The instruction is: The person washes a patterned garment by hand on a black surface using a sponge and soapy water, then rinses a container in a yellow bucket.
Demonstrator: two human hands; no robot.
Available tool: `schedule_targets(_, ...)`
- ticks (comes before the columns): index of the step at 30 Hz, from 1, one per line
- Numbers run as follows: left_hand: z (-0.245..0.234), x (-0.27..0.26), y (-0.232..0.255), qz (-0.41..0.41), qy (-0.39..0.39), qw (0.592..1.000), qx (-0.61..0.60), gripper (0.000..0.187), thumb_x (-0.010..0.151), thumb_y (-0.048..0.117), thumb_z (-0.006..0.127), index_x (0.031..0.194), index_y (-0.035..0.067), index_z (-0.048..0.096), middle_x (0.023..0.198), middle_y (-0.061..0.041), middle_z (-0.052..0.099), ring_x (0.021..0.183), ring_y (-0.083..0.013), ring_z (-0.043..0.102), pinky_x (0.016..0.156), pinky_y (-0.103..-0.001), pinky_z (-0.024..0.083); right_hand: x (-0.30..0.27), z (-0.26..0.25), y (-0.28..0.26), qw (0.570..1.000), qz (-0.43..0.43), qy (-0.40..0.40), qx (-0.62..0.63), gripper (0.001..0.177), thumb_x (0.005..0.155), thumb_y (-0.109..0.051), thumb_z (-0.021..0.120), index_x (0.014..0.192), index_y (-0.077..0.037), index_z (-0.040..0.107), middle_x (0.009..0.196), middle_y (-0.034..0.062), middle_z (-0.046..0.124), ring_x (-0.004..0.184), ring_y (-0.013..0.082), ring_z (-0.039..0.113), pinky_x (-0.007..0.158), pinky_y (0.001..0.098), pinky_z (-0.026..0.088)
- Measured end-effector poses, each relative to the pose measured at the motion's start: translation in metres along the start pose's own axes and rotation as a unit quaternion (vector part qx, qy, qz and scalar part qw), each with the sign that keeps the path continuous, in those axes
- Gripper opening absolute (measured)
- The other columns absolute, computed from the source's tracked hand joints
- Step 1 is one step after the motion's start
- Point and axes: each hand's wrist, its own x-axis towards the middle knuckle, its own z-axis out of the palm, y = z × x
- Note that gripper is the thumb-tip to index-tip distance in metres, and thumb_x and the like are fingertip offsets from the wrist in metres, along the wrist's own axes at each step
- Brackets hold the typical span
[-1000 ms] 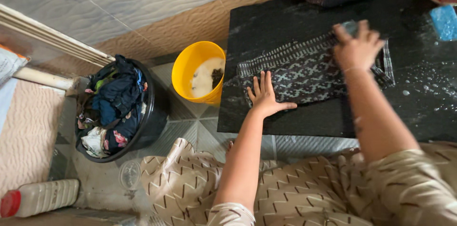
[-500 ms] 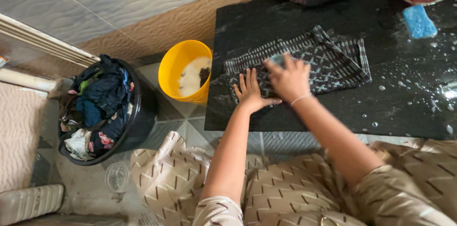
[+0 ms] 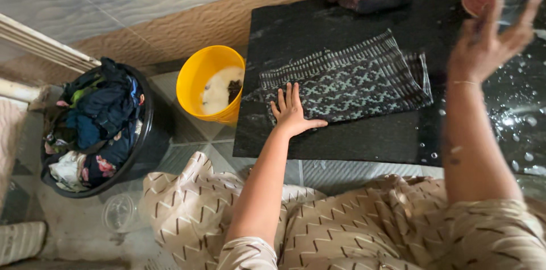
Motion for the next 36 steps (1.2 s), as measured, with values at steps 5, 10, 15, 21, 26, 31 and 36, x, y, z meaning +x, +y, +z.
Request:
schedule_targets(5, -0.003, 0.001, 0.002, 0.003, -0.001, 1.0, -0.011, 0.159, 0.051, 0.076, 0.087, 0.163, 0.012, -0.006, 0.172, -0.017, -0.007, 0.157, -0.0419, -0.01, 0.119, -0.068, -0.004, -0.011, 0.009, 0.083, 0.984, -0.038, -0.15, -0.088, 0.046, 0.106, -0.021, 0.063, 0.151, -0.027, 0.055, 0.168, 0.0319, 0.028, 0.144, 0.0589, 0.031, 0.112, 0.0725, 0.024)
schedule_targets(10, -0.003, -0.002, 0.001, 0.004, 0.003, 1.0, -0.009, 0.16, 0.05, 0.078, 0.085, 0.164, 0.011, -0.005, 0.172, -0.018, -0.006, 0.157, -0.0414, -0.01, 0.118, -0.069, -0.004, -0.013, -0.019, -0.012, 0.995, -0.067, -0.049, -0.053, 0.045, 0.099, -0.017, 0.065, 0.143, -0.029, 0.062, 0.167, 0.0247, 0.039, 0.144, 0.0478, 0.041, 0.115, 0.0652, 0.029)
schedule_targets(15, 0.003, 0.002, -0.001, 0.004, 0.016, 1.0, -0.004, 0.161, 0.049, 0.082, 0.083, 0.163, 0.008, -0.003, 0.172, -0.017, -0.005, 0.157, -0.0417, -0.009, 0.118, -0.069, -0.004, -0.082, -0.068, -0.212, 0.959, -0.241, -0.131, 0.077, 0.048, 0.072, -0.029, 0.073, 0.119, -0.026, 0.073, 0.133, 0.014, 0.062, 0.117, 0.0359, 0.061, 0.087, 0.0532, 0.047)
schedule_targets(21, 0.008, -0.003, -0.003, 0.03, 0.064, 0.997, -0.015, 0.158, 0.049, 0.081, 0.084, 0.164, 0.009, 0.002, 0.172, -0.018, 0.002, 0.157, -0.0423, -0.004, 0.119, -0.069, -0.002, -0.1, -0.069, -0.216, 0.941, -0.214, -0.263, 0.009, 0.051, 0.08, -0.04, 0.076, 0.13, -0.037, 0.069, 0.141, 0.0086, 0.06, 0.11, 0.0349, 0.064, 0.09, 0.0561, 0.049)
schedule_targets(26, 0.006, -0.004, -0.003, 0.041, 0.072, 0.996, -0.022, 0.158, 0.05, 0.079, 0.086, 0.163, 0.007, 0.003, 0.171, -0.02, 0.002, 0.157, -0.0433, -0.004, 0.118, -0.07, -0.002, -0.061, -0.043, -0.092, 0.974, -0.113, -0.131, -0.144, 0.051, 0.094, -0.04, 0.072, 0.144, -0.045, 0.063, 0.156, 0.0154, 0.051, 0.124, 0.0456, 0.052, 0.099, 0.0616, 0.044)
schedule_targets(31, 0.009, 0.002, -0.001, 0.031, 0.063, 0.997, -0.025, 0.159, 0.048, 0.078, 0.086, 0.164, 0.008, 0.004, 0.172, -0.019, 0.002, 0.157, -0.0428, -0.003, 0.119, -0.069, -0.001, -0.079, -0.047, -0.158, 0.975, -0.05, -0.184, -0.114, 0.051, 0.091, -0.037, 0.073, 0.142, -0.039, 0.066, 0.149, 0.0214, 0.054, 0.111, 0.0478, 0.054, 0.086, 0.0571, 0.047)
schedule_targets(36, 0.026, 0.029, -0.01, 0.103, 0.186, 0.976, 0.048, 0.15, 0.053, 0.078, 0.089, 0.157, 0.007, 0.008, 0.169, -0.019, 0.004, 0.153, -0.0463, -0.003, 0.111, -0.074, -0.001, -0.149, -0.077, -0.315, 0.961, -0.253, -0.093, 0.064, 0.047, 0.077, -0.032, 0.071, 0.124, -0.039, 0.066, 0.136, 0.0207, 0.062, 0.101, 0.0413, 0.068, 0.085, 0.0493, 0.054)
